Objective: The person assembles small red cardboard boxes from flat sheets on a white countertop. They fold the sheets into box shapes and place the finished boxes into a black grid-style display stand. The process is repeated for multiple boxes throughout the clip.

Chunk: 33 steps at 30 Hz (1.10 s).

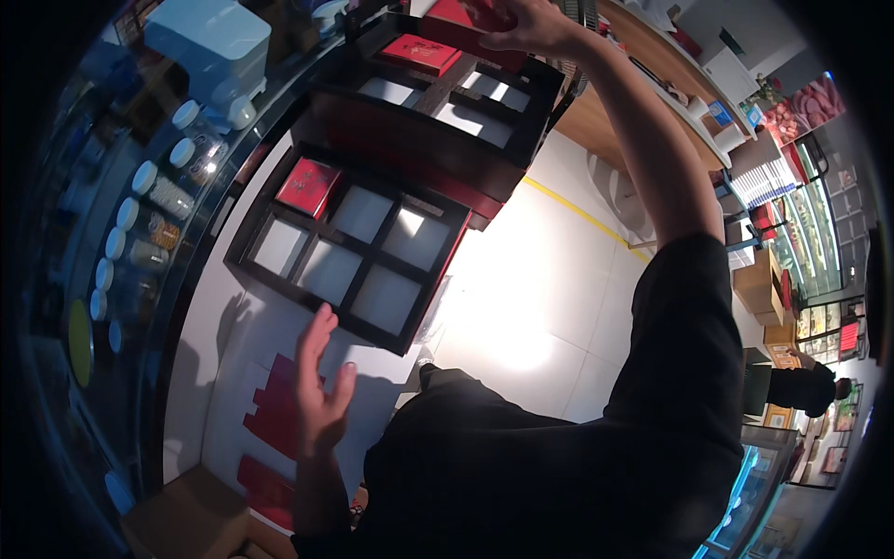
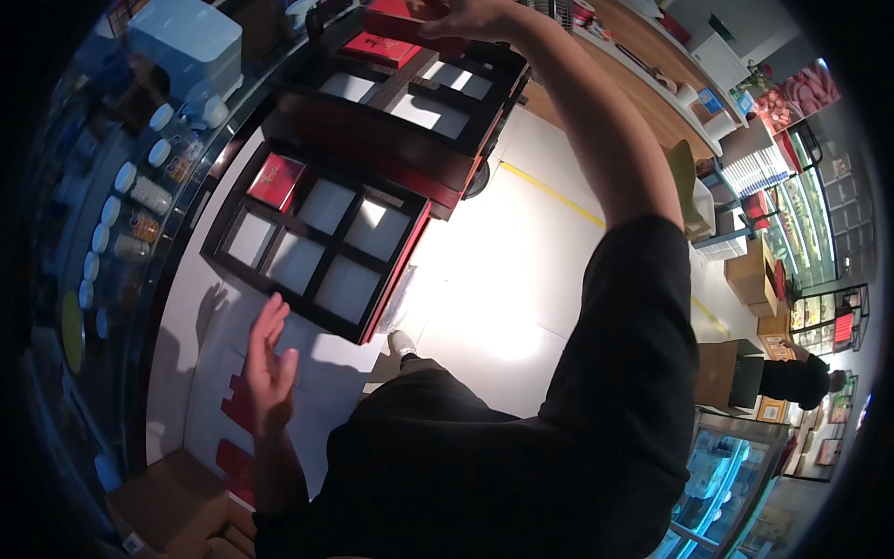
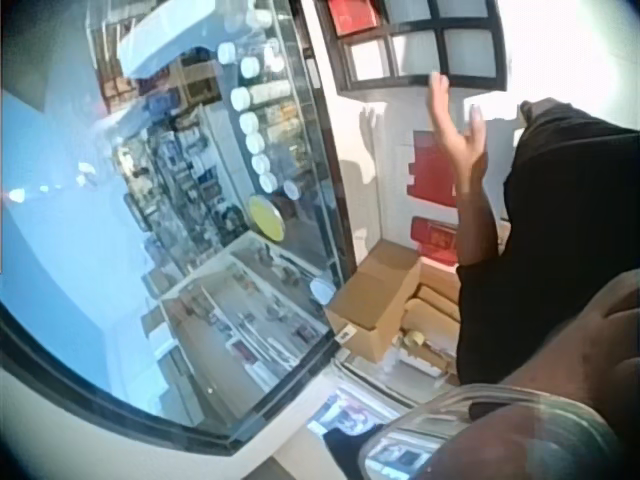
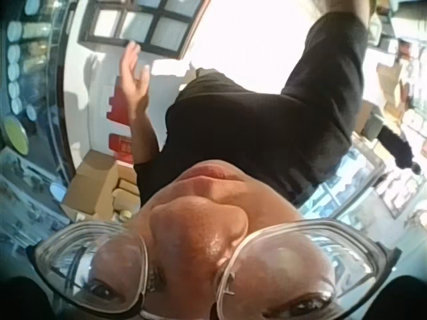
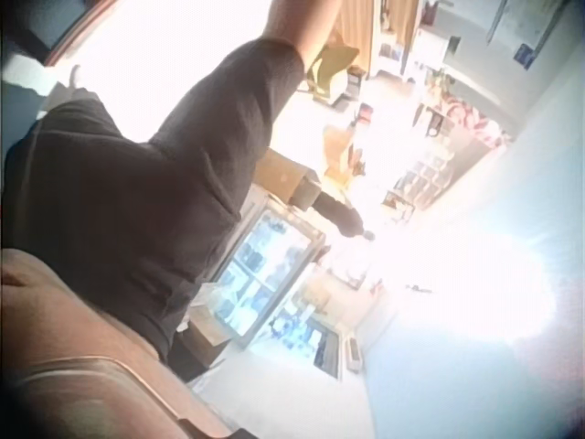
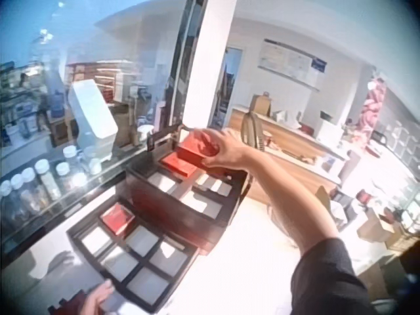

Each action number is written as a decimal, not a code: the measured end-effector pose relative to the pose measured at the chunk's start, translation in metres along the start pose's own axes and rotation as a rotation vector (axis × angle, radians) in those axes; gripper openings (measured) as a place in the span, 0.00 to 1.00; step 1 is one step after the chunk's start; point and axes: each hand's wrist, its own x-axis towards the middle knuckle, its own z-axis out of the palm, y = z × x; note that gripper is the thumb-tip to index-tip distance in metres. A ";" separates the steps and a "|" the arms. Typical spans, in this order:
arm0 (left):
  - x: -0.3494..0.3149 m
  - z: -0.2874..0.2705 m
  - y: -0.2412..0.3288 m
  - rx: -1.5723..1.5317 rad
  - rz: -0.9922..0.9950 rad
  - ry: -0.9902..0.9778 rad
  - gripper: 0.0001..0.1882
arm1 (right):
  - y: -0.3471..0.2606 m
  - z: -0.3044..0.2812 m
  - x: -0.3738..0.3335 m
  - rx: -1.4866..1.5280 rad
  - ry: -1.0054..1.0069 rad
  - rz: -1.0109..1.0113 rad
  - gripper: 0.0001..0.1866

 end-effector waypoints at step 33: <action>0.224 0.162 0.006 0.719 0.762 -0.143 0.18 | 0.130 0.075 0.027 -0.053 -0.327 0.291 0.56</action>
